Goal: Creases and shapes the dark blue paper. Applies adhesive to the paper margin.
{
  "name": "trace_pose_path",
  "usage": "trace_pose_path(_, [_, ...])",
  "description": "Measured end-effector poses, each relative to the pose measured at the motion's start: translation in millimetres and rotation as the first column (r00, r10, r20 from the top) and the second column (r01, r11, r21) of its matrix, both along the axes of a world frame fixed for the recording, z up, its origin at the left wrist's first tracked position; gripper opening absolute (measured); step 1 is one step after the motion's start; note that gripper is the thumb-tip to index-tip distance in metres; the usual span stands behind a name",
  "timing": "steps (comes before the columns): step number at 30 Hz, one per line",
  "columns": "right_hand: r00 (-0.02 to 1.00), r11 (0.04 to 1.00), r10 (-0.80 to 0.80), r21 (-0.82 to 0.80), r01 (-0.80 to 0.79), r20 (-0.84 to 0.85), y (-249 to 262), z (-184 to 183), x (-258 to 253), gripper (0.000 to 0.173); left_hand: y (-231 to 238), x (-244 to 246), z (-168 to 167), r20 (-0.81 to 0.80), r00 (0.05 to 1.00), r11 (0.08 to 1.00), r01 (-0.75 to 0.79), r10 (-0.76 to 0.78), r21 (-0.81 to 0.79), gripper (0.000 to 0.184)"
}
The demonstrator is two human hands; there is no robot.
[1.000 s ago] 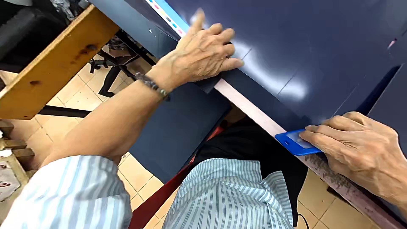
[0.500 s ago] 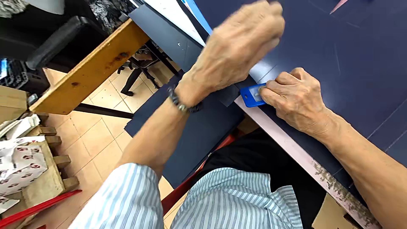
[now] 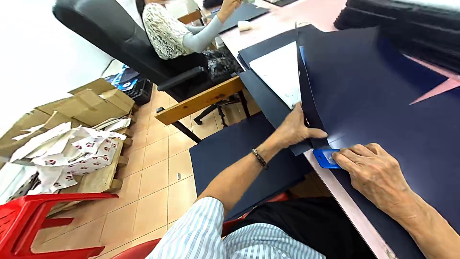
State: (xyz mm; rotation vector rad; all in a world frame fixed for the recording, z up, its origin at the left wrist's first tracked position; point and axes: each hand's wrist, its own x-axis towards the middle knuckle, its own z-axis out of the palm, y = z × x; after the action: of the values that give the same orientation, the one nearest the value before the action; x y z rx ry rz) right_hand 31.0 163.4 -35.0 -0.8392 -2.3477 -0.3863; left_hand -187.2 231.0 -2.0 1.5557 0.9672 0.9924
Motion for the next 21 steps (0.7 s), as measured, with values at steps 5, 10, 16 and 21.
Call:
trace_pose_path(5, [0.999, 0.999, 0.031, -0.028, -0.030, 0.018, -1.8, 4.1, 2.8, 0.025, -11.2, 6.1, -10.0, -0.242, 0.970, 0.995, 0.027, -0.004, 0.092, 0.082])
trace_pose_path(10, [0.995, 0.994, 0.068, -0.094, -0.061, 0.074, -6.5, 14.8, 5.4, 0.023, -13.7, 10.2, -12.0, -0.310, 0.951, 0.987, 0.042, 0.007, 0.153, 0.045])
trace_pose_path(16, [0.976, 0.961, 0.042, -0.274, 0.019, 0.216, -25.3, 47.3, 8.8, 0.016, -8.8, 10.1, -16.4, -0.388, 0.922, 0.967, 0.107, -0.009, 0.232, 0.045])
trace_pose_path(21, [0.939, 0.934, -0.290, -0.159, 0.319, 0.183, -91.3, 76.1, 76.9, 0.037, -16.4, 11.3, -26.2, -0.349, 0.937, 0.922, 0.112, 0.027, 0.371, 0.041])
